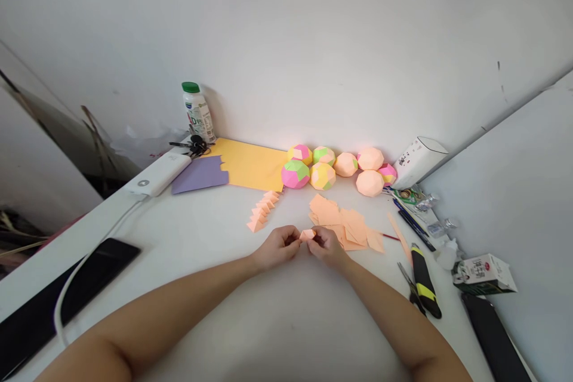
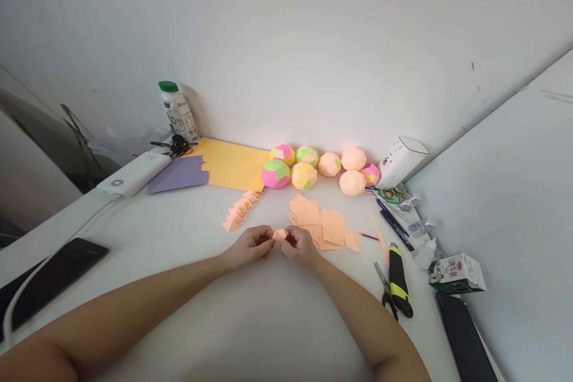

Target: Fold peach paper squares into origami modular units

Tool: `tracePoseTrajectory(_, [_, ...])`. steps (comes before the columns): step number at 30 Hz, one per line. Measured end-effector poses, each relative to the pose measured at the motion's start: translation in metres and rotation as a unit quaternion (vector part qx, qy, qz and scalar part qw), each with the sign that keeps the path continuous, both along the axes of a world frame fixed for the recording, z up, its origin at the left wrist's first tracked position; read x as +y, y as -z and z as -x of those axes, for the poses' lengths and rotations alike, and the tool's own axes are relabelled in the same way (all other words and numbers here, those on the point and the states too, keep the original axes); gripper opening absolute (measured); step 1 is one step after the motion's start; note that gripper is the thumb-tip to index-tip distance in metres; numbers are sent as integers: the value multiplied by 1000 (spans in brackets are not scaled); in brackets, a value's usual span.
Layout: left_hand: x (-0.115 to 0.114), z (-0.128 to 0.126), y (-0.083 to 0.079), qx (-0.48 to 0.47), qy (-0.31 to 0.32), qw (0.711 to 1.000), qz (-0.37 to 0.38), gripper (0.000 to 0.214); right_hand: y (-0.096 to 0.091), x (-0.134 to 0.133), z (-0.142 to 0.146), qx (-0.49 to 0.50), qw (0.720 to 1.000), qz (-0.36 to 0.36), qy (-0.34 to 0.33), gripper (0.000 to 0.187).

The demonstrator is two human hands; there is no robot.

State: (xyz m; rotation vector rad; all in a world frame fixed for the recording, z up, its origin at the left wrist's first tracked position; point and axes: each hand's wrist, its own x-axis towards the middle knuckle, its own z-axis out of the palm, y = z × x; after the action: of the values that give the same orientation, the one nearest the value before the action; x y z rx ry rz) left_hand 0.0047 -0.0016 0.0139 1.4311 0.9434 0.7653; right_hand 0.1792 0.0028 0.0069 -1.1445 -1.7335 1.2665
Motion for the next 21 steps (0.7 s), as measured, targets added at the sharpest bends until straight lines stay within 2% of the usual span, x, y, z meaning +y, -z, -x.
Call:
tracePoseTrajectory(6, [1,3,4,-15,-6,1000,10,5,-3,-1,-1,23,999,25,12,4])
tracePoseTrajectory(12, [2,4,6,-47,-4,999,12,8,-1,0,-2,29,999,18,10,8])
tracePoseTrajectory(21, [1,3,4,-14,-2,1000,9,12,1,-1,-1,57,998,6,-14,16])
